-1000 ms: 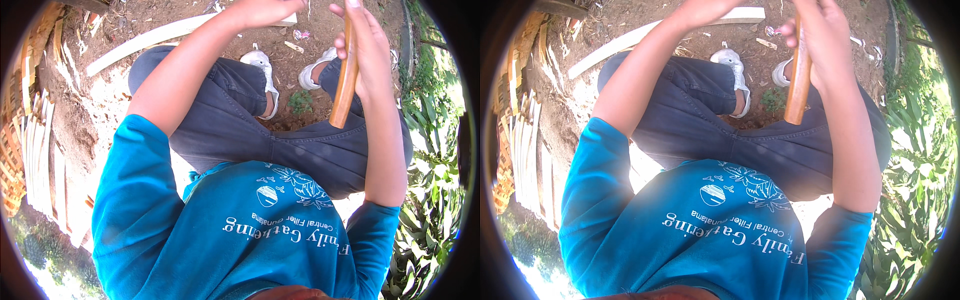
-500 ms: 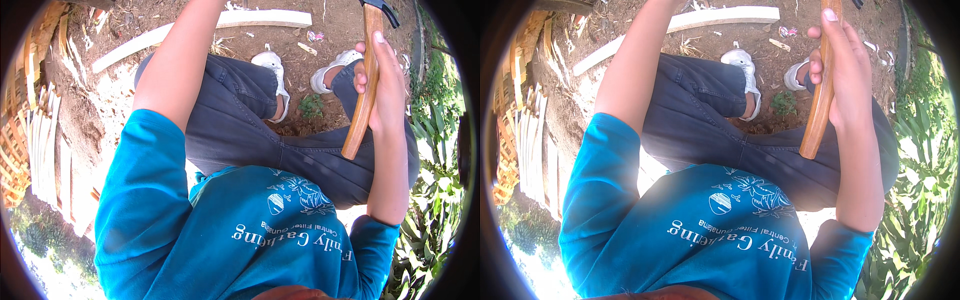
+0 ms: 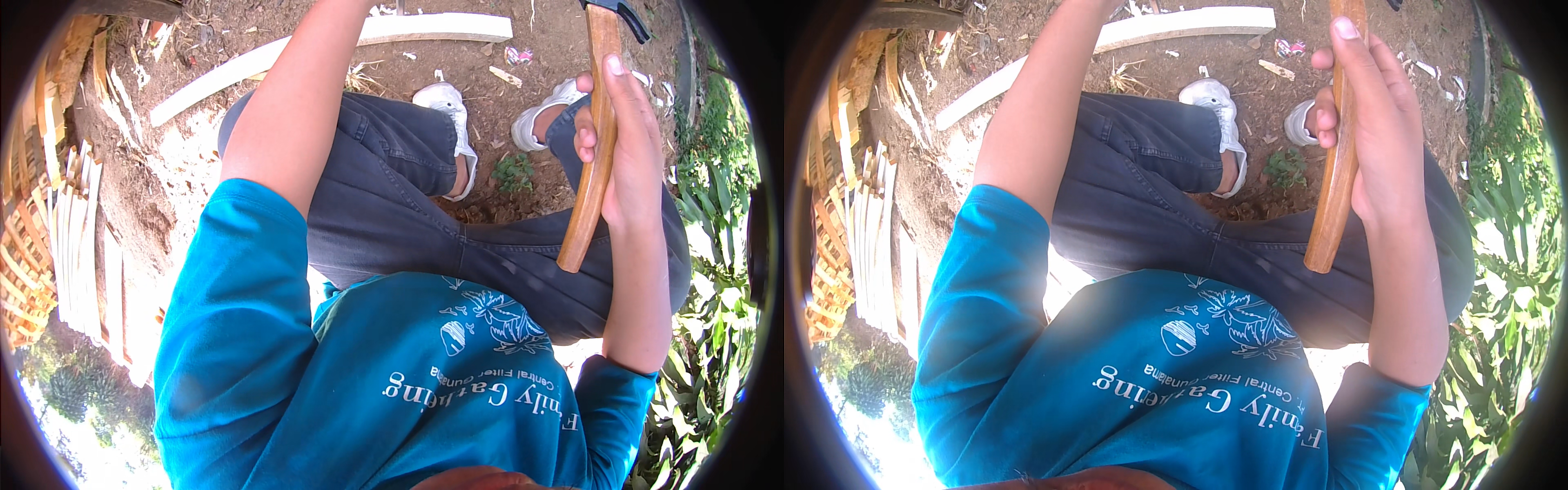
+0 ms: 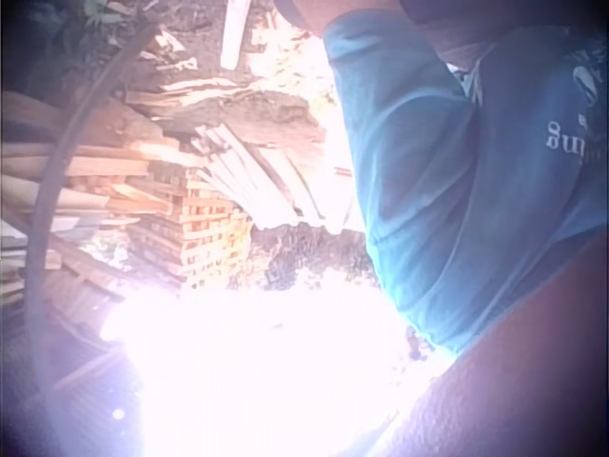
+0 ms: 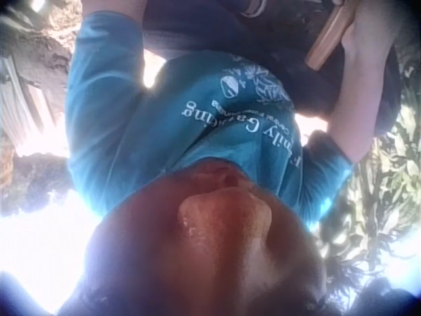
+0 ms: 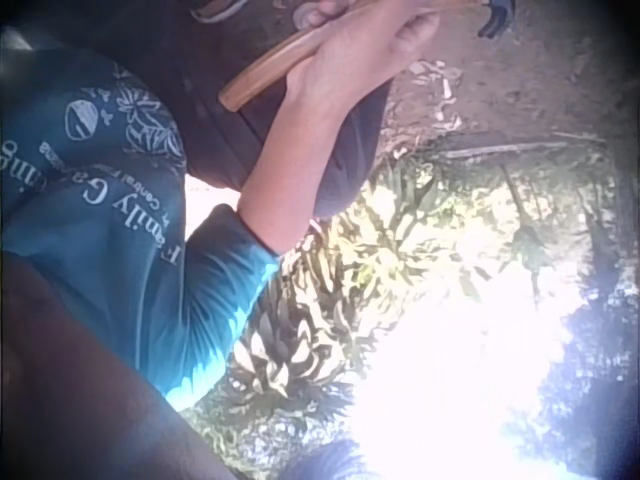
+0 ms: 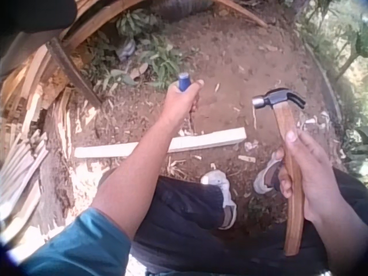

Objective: The person hammers nails into a curved piece of wood while sitting on the ground.

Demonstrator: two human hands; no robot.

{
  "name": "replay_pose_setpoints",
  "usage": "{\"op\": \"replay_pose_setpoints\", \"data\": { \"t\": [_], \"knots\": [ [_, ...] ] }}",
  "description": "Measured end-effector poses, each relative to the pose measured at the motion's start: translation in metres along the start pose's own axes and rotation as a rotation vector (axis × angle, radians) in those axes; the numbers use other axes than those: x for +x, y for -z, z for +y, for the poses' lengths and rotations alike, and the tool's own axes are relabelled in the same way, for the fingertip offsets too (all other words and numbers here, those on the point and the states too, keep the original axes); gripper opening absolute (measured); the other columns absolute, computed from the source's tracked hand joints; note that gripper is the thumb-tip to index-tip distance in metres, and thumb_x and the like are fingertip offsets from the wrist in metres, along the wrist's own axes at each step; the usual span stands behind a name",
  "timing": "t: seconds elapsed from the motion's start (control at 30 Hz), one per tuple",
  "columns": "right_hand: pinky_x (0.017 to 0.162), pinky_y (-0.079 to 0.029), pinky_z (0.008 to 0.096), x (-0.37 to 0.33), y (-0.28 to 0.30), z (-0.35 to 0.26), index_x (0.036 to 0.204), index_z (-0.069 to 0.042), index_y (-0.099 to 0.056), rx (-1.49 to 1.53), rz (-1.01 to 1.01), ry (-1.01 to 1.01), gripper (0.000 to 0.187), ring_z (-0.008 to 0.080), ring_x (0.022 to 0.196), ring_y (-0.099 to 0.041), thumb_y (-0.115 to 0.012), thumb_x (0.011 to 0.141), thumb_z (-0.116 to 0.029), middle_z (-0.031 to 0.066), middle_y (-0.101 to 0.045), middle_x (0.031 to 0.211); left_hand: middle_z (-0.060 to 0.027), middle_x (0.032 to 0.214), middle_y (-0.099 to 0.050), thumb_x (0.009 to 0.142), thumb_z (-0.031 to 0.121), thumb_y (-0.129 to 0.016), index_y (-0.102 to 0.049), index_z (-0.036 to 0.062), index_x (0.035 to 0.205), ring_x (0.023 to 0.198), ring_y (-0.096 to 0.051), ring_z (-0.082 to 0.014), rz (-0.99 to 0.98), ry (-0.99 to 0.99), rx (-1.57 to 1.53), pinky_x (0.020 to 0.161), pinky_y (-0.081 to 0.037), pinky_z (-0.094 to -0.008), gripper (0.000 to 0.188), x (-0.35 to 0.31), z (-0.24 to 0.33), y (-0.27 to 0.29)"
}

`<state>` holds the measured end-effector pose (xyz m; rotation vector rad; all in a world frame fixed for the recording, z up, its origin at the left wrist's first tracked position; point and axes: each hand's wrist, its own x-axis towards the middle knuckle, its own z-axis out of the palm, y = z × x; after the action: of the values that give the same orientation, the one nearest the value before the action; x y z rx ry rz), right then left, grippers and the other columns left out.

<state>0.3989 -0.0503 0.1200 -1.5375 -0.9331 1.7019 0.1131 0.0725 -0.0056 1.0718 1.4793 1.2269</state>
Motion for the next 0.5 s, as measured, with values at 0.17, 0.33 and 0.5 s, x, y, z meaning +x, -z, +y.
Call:
{"op": "replay_pose_setpoints", "data": {
  "t": [0.17, 0.33, 0.5],
  "knots": [
    [0.052, -0.042, 0.0212, 0.0018, 0.0012, 0.0023, 0.115, -0.007, -0.060, -0.013, -0.014, 0.000, 0.042, 0.0041, 0.062, -0.052, -0.068, 0.100, -0.045, 0.0021, -0.060, 0.100, 0.0026, 0.059, -0.053, 0.095, 0.028, -0.071, -0.053, 0.0140, 0.072, 0.048, -0.049, -0.0096, 0.008, -0.007, -0.001, 0.046, -0.039, -0.0281, 0.033, 0.0023, -0.0065, 0.0013],
    [0.053, -0.042, 0.0214, 0.0001, -0.0025, 0.0006, 0.114, -0.007, -0.060, -0.028, 0.005, -0.008, 0.041, 0.0042, 0.062, -0.052, -0.067, 0.100, -0.045, 0.0015, -0.059, 0.099, 0.0023, 0.059, -0.053, 0.094, 0.028, -0.072, -0.054, 0.0138, 0.073, 0.048, -0.049, -0.0098, 0.019, -0.005, -0.004, 0.046, -0.039, -0.0282, 0.032, 0.0029, -0.0080, -0.0006],
    [0.053, -0.042, 0.0210, 0.0030, 0.0012, 0.0036, 0.118, -0.007, -0.060, -0.024, -0.021, -0.010, 0.035, 0.0043, 0.062, -0.052, -0.066, 0.101, -0.037, 0.0021, -0.061, 0.101, 0.0022, 0.059, -0.053, 0.094, 0.028, -0.072, -0.055, 0.0133, 0.073, 0.047, -0.049, -0.0099, 0.018, -0.001, 0.000, 0.045, -0.039, -0.0284, 0.031, 0.0016, -0.0088, -0.0008]
  ]
}}
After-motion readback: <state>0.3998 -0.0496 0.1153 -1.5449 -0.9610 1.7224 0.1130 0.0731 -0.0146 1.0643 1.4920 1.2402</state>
